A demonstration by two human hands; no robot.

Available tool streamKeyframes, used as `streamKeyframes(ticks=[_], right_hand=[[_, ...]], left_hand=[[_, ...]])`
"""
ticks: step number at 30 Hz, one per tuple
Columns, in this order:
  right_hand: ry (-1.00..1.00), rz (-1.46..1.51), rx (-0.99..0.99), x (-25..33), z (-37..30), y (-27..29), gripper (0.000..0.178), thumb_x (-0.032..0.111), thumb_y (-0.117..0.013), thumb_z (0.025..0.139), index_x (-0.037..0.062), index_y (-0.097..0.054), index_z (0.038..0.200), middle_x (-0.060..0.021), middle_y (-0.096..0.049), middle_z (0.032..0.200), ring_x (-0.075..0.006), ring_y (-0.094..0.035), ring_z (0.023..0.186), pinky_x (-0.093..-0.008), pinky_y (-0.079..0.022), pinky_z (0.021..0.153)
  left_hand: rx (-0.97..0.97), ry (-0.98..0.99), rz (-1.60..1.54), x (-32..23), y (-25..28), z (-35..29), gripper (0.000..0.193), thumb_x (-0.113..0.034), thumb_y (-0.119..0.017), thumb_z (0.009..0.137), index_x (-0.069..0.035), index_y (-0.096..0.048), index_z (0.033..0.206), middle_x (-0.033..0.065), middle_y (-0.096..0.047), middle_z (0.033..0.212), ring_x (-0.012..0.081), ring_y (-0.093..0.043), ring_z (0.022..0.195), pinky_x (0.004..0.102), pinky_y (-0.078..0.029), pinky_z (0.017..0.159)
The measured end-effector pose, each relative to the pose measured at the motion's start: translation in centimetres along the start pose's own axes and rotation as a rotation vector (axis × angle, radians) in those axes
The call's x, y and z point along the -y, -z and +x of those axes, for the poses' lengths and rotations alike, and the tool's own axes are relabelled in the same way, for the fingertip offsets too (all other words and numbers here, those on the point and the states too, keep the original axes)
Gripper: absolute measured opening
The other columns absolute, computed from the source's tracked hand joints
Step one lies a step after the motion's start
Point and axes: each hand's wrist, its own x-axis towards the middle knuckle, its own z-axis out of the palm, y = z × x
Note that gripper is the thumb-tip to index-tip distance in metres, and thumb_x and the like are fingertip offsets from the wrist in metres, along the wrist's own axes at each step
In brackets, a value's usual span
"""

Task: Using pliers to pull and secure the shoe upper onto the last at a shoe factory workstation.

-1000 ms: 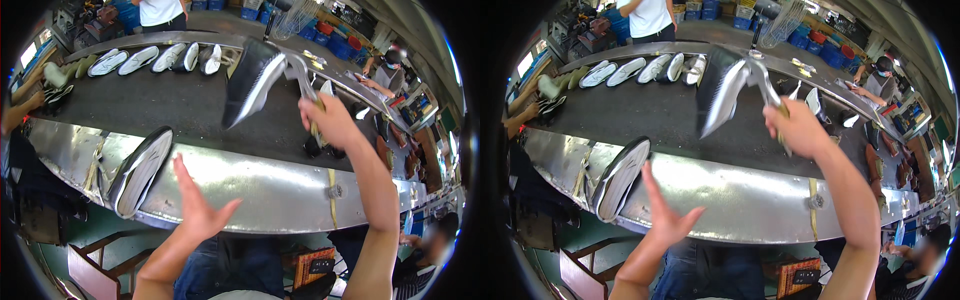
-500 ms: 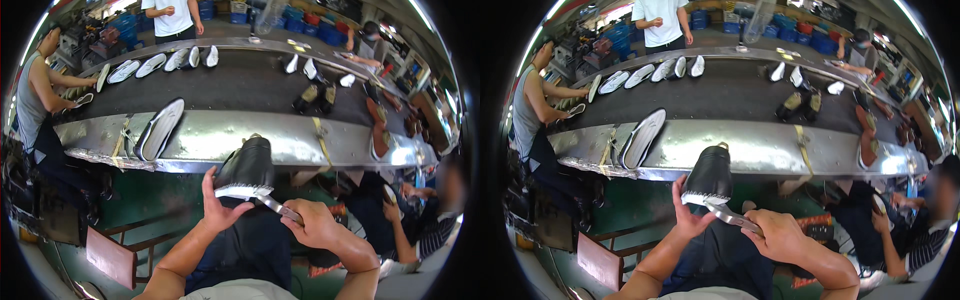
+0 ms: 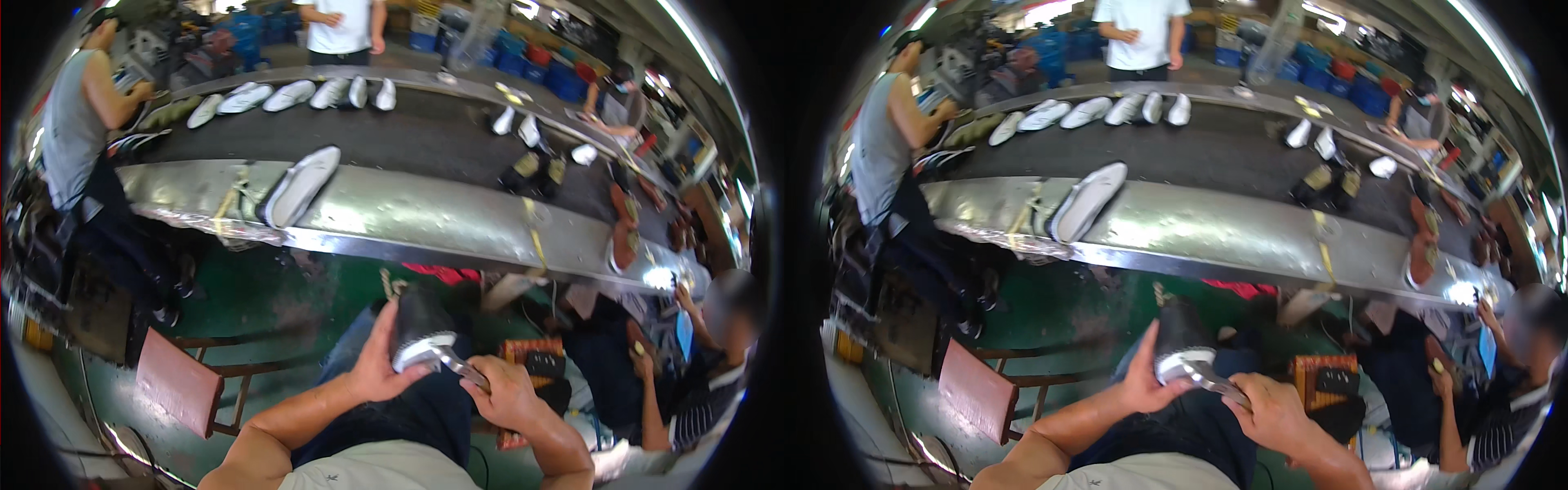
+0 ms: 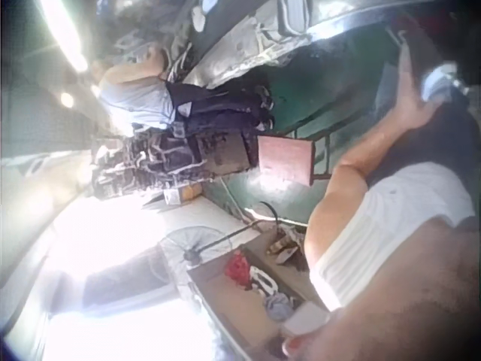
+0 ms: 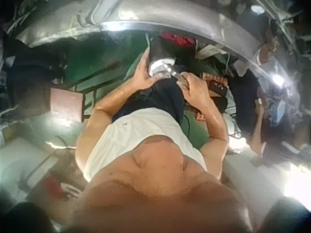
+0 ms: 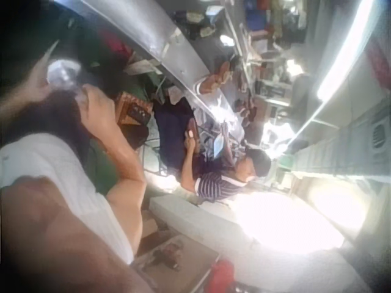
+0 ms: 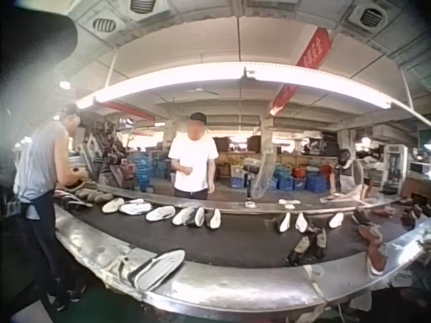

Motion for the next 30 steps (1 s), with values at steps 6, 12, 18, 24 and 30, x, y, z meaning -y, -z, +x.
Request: streamKeyframes(ticks=[6,12,18,24,30], right_hand=[[-0.109,0.064,0.078,1.3,0.4,1.0,0.026,0.019,-0.071,0.092,0.0027,-0.062,0.111,-0.0155,-0.068,0.088,-0.0347,-0.069,0.076,-0.0415,-0.054,0.068],[-0.437,0.744,0.198,1.3,-1.2,0.6,0.026,0.009,-0.057,0.099,-0.0047,-0.063,0.121,-0.0131,-0.074,0.106,-0.0155,-0.071,0.084,-0.0270,-0.056,0.067],[-0.544,0.545,-0.044,-6.8,-3.0,-9.5,0.062,0.044,-0.081,0.086,-0.0048,-0.059,0.117,-0.0118,-0.073,0.099,-0.0194,-0.070,0.090,-0.0346,-0.055,0.081],[-0.583,0.691,-0.006,-5.5,-1.4,-14.3,0.076,0.026,-0.093,0.071,-0.0040,-0.054,0.128,-0.0125,-0.069,0.117,-0.0201,-0.066,0.107,-0.0351,-0.053,0.094],[-0.555,0.941,0.113,-8.3,-3.4,-14.9,0.075,0.017,-0.090,0.074,-0.0019,-0.049,0.135,-0.0110,-0.065,0.123,-0.0221,-0.064,0.112,-0.0364,-0.050,0.101]], left_hand=[[0.010,0.067,-0.097,-1.9,1.1,2.1,0.090,-0.015,-0.074,0.092,0.005,-0.017,0.159,0.0215,-0.039,0.154,0.0272,-0.039,0.143,0.0369,-0.028,0.119],[-0.292,0.238,-0.542,-2.1,4.2,3.5,0.091,-0.013,-0.073,0.095,-0.007,-0.013,0.164,0.0127,-0.041,0.154,0.0194,-0.043,0.137,0.0332,-0.035,0.114],[-0.114,0.280,-0.270,2.8,0.7,0.5,0.096,-0.015,-0.076,0.093,-0.005,-0.012,0.164,0.0141,-0.036,0.159,0.0191,-0.038,0.141,0.0336,-0.031,0.117],[0.374,0.345,-0.211,4.0,0.7,-3.5,0.101,-0.026,-0.066,0.100,-0.008,0.011,0.163,0.0210,-0.033,0.160,0.0253,-0.037,0.144,0.0352,-0.027,0.119],[0.731,0.459,-0.094,4.0,4.3,-1.9,0.106,-0.013,-0.062,0.094,-0.009,0.020,0.161,0.0239,-0.047,0.150,0.0274,-0.052,0.130,0.0352,-0.038,0.111]])
